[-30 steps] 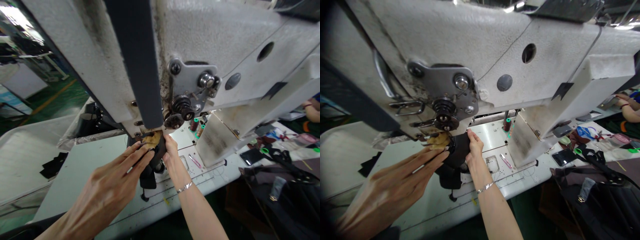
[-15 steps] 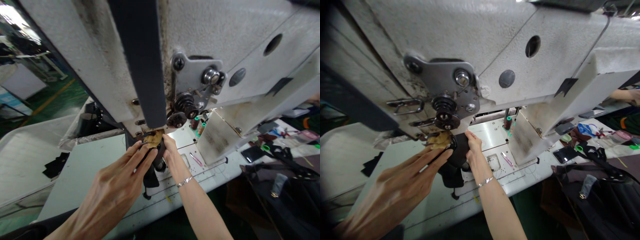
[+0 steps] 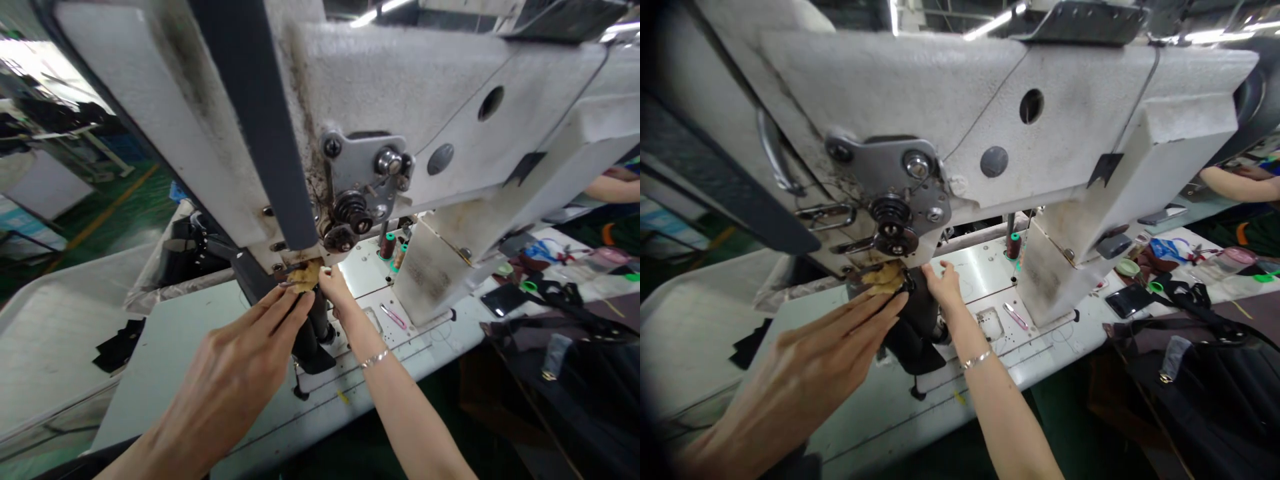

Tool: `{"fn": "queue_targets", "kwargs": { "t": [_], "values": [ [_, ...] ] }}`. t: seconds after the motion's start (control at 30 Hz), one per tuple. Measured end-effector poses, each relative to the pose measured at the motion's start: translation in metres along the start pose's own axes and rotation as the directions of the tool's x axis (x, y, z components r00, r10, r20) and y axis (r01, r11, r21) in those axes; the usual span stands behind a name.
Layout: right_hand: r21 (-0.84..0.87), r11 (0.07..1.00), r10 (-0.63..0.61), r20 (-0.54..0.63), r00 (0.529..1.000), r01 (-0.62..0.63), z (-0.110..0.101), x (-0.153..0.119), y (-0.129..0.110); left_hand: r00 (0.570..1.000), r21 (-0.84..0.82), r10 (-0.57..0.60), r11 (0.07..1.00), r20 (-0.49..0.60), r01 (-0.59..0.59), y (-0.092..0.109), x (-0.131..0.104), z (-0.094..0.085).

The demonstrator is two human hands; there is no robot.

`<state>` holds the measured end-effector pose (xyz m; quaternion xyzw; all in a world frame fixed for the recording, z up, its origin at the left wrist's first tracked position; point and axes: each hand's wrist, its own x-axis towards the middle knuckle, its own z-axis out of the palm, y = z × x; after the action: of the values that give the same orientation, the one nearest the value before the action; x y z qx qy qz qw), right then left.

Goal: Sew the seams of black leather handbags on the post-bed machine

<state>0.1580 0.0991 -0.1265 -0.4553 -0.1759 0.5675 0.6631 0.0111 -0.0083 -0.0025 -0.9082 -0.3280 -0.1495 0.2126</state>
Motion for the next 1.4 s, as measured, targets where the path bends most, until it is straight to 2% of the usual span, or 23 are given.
{"fn": "queue_targets", "kwargs": {
  "t": [0.07, 0.1, 0.17, 0.2, 0.23, 0.3, 0.43, 0.6, 0.8, 0.93, 1.1, 1.27, 1.33, 1.4],
  "values": [
    [-0.057, 0.992, -0.112, -0.063, 0.992, 0.108, -0.007, -0.028, -0.017, 0.996, -0.152, -0.092, 0.984, -0.007, 0.089, -0.023, -0.006, -0.001],
    [-0.083, 0.983, -0.17, -0.076, 0.983, 0.164, -0.008, -0.045, -0.024, 0.988, -0.197, -0.149, 0.968, 0.051, 0.156, -0.036, -0.007, -0.001],
    [-0.164, 0.934, -0.327, -0.042, 0.944, 0.316, -0.004, -0.078, -0.035, 0.99, -0.234, -0.081, 0.967, 0.114, 0.106, -0.064, -0.004, 0.002],
    [-0.2, 0.911, -0.366, 0.012, 0.931, 0.361, 0.001, -0.093, -0.038, 0.971, -0.248, -0.024, 0.965, 0.237, 0.084, -0.075, 0.0, 0.005],
    [-0.217, 0.905, -0.366, 0.04, 0.93, 0.365, 0.007, -0.104, -0.039, 0.959, -0.27, 0.012, 0.961, 0.283, 0.067, -0.084, 0.007, 0.009],
    [-0.21, 0.928, -0.302, 0.057, 0.952, 0.307, 0.017, -0.115, -0.036, 0.949, -0.318, 0.079, 0.948, 0.304, 0.023, -0.092, 0.021, 0.018],
    [-0.119, 0.979, -0.166, 0.017, 0.986, 0.167, 0.022, -0.108, -0.022, 0.937, -0.403, 0.178, 0.914, 0.3, -0.045, -0.09, 0.041, 0.032],
    [0.034, 0.997, -0.073, 0.068, 0.995, 0.071, 0.011, -0.103, -0.019, 0.928, -0.441, 0.201, 0.896, 0.313, -0.045, -0.089, 0.041, 0.032],
    [0.099, 0.993, -0.072, 0.142, 0.987, 0.058, 0.008, -0.102, -0.025, 0.933, -0.44, 0.175, 0.898, 0.316, -0.019, -0.093, 0.039, 0.032],
    [0.151, 0.988, -0.063, 0.224, 0.973, 0.029, 0.004, -0.095, -0.029, 0.934, -0.395, 0.143, 0.919, 0.328, -0.002, -0.095, 0.029, 0.035],
    [0.147, 0.988, -0.01, 0.302, 0.953, -0.036, 0.0, -0.087, -0.035, 0.946, -0.319, 0.084, 0.947, 0.313, 0.021, -0.094, 0.005, 0.031],
    [0.141, 0.988, 0.011, 0.366, 0.931, -0.067, -0.004, -0.083, -0.04, 0.981, -0.25, 0.091, 0.967, 0.169, -0.047, -0.089, -0.016, 0.024],
    [0.112, 0.993, 0.0, 0.366, 0.931, -0.044, -0.01, -0.087, -0.042, 0.983, -0.228, 0.119, 0.97, 0.136, -0.086, -0.085, -0.018, 0.022],
    [0.034, 0.997, -0.075, 0.305, 0.949, 0.067, -0.018, -0.096, -0.042, 0.983, -0.195, 0.132, 0.975, 0.128, -0.106, -0.082, -0.017, 0.019]
  ]
}}
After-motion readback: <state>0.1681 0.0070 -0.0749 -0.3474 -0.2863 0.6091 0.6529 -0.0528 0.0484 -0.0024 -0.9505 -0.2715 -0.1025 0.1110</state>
